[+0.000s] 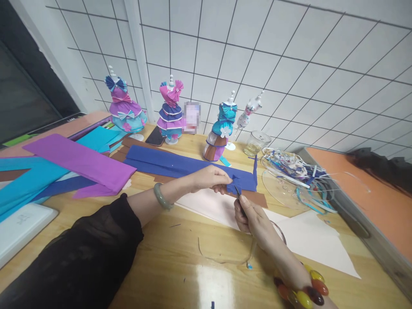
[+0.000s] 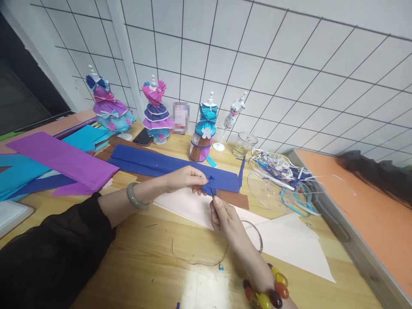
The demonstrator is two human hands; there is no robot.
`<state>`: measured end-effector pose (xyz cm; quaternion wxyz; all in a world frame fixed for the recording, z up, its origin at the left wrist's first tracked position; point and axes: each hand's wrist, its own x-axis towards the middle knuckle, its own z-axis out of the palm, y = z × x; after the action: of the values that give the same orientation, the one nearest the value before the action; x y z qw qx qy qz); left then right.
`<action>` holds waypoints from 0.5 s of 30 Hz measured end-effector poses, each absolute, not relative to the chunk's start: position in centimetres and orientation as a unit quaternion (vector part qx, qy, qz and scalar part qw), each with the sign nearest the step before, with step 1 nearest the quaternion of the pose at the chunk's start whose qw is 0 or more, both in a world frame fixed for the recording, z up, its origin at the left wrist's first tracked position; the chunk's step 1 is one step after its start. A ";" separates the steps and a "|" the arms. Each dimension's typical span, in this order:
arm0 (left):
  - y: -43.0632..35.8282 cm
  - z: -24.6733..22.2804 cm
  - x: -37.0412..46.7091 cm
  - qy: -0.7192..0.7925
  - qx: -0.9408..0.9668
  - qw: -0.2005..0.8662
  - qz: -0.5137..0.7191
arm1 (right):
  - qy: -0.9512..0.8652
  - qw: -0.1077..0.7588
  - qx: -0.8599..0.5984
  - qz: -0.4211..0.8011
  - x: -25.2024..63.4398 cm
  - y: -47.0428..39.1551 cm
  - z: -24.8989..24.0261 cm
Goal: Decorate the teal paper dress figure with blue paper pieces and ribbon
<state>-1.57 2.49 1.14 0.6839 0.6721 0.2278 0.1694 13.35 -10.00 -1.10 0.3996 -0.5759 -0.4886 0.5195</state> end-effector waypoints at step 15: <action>2.5 0.6 -1.6 0.197 0.706 0.656 0.180 | -0.492 0.401 -0.572 0.519 13.3 -10.0 -1.1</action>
<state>-1.63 2.46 0.59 0.6558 0.7060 0.1972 0.1804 13.31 -10.01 -1.10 0.4013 -0.5723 -0.4922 0.5188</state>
